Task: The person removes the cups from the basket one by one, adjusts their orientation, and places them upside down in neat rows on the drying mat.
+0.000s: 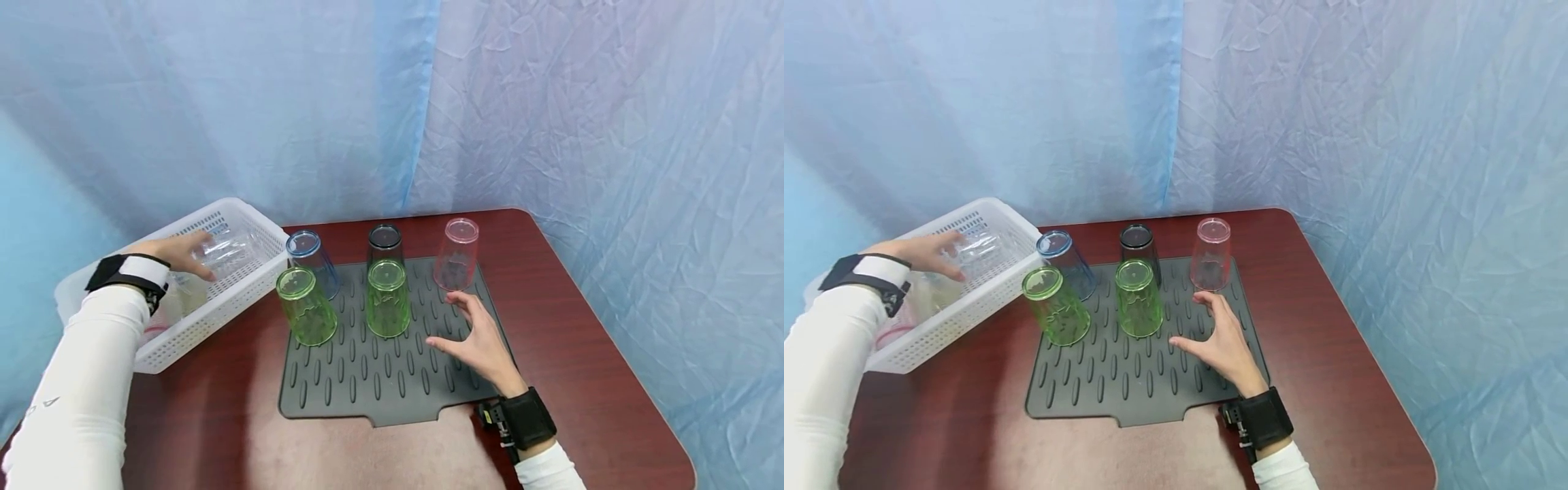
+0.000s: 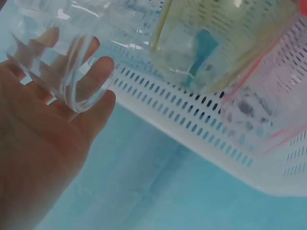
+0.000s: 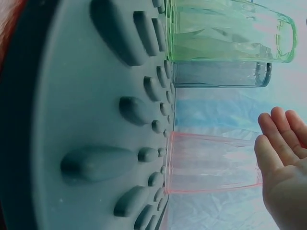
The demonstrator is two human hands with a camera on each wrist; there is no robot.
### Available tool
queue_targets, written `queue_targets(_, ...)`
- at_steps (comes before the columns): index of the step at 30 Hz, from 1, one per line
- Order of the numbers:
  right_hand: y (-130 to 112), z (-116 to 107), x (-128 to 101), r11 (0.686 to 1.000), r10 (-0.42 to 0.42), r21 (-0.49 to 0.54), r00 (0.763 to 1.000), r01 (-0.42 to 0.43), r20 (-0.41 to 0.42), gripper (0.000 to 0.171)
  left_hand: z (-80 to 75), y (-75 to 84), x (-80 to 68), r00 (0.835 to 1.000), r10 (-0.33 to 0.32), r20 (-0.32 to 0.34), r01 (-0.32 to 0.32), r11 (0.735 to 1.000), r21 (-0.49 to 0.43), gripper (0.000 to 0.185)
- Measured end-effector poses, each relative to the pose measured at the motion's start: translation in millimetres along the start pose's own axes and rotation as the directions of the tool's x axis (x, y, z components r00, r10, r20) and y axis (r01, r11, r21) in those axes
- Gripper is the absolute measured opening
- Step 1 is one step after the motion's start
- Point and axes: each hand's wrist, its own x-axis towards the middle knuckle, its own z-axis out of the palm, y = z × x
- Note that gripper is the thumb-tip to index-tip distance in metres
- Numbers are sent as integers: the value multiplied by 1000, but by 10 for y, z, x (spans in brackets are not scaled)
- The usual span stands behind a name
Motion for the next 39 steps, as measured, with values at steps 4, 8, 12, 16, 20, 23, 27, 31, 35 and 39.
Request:
queue_targets(4,-2,0,4,1000,-2,7,1000,2,1,75,-54,57,-118,998,31,-48,-30,999,19,84)
queue_targets(8,-1,7,8,1000,-8,-2,1000,8,0,75,-82,110,-197,994,76,-78,-76,997,10,88)
queue_targets(12,-15,15,10,1000,-15,-10,1000,15,-2,74,-89,188,-265,988,115,-100,-117,993,-20,93)
queue_targets(16,-33,26,8,1000,-24,-3,1000,24,-8,73,-53,292,-394,974,167,-151,-167,986,12,96)
queue_targets(20,-44,44,-7,999,-31,9,999,31,-11,73,64,388,-617,957,202,-210,-197,979,44,96)
queue_targets(23,-58,60,-24,999,-38,12,999,38,-13,73,215,446,-767,936,242,-254,-239,970,43,94)
queue_targets(27,-71,92,-33,998,-55,12,998,55,-8,75,439,530,-907,908,300,-291,-306,952,27,91)
queue_targets(31,23,148,-25,997,-76,12,997,76,-4,77,631,625,-1025,890,326,-320,-331,943,38,88)
queue_targets(35,223,200,-22,996,-85,8,996,85,-5,79,804,709,-1108,861,376,-343,-376,924,69,86)
queue_targets(39,326,234,-25,993,-113,30,994,113,-8,80,1003,806,-1134,828,438,-350,-437,895,87,83)
